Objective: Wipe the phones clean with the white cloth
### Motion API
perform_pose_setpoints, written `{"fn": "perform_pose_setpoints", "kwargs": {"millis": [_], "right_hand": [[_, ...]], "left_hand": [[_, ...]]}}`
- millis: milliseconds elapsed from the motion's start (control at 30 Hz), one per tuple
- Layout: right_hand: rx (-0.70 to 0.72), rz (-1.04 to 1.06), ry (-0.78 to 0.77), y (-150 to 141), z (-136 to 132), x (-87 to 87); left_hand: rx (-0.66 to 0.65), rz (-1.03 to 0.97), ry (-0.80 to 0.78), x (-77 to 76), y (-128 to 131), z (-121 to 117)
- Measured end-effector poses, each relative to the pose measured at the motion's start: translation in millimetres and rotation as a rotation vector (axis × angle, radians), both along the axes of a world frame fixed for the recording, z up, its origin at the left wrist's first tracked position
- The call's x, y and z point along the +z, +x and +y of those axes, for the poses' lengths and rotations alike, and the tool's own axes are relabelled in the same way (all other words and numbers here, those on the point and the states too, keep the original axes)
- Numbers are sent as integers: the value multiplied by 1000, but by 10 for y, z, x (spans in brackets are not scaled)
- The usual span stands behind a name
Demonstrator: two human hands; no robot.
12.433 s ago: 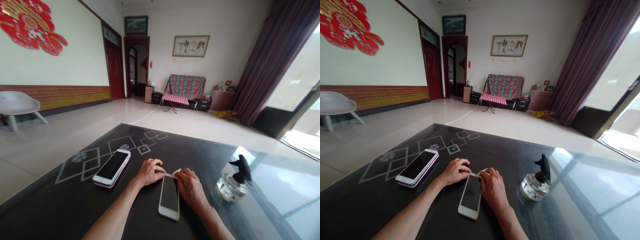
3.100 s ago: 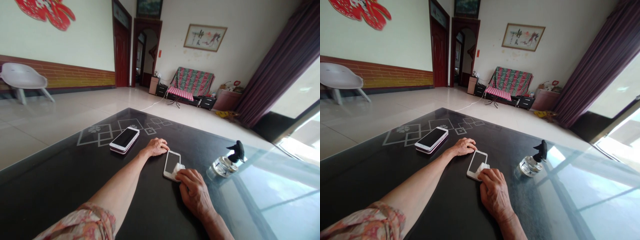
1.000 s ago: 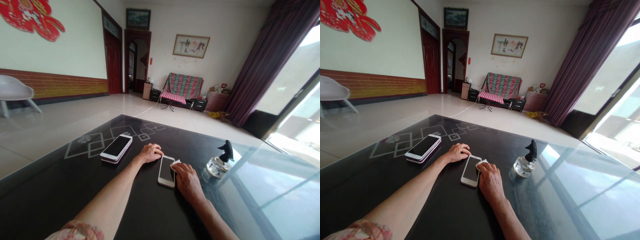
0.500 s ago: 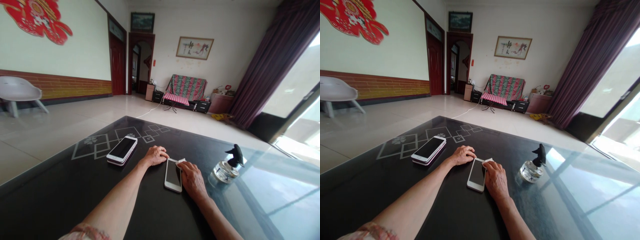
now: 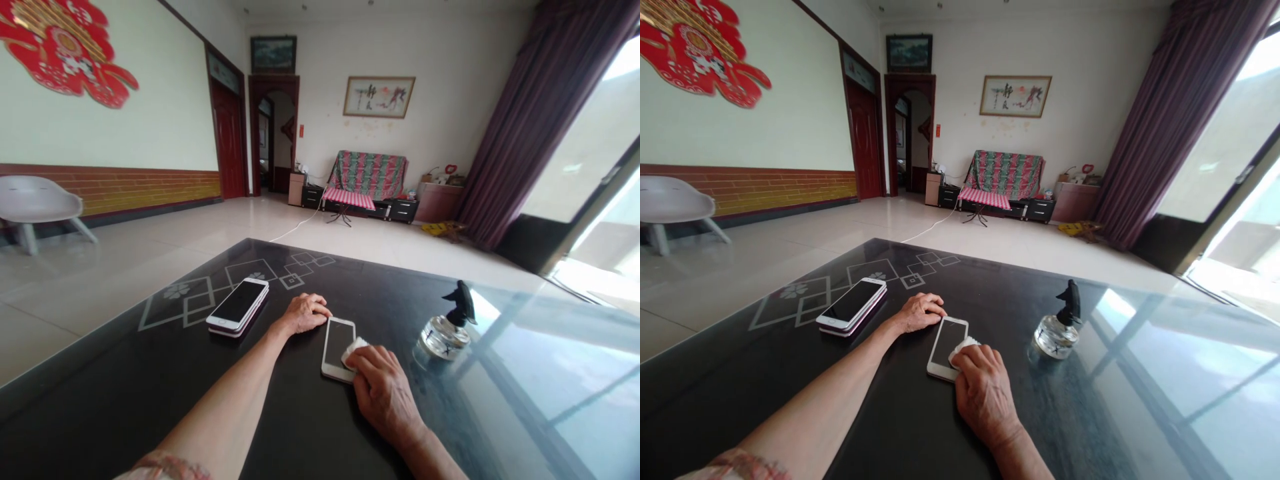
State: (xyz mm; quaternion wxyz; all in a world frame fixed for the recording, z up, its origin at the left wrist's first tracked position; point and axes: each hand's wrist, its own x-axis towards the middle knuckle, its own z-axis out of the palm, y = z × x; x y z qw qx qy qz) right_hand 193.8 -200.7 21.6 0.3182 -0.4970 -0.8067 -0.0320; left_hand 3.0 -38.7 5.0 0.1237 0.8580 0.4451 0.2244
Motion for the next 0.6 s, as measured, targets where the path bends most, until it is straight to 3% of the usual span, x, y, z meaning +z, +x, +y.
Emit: {"fn": "perform_pose_setpoints", "kwargs": {"millis": [600], "right_hand": [[57, 36, 38, -28, 26, 2]], "left_hand": [[-61, -16, 2, -8, 12, 61]]}}
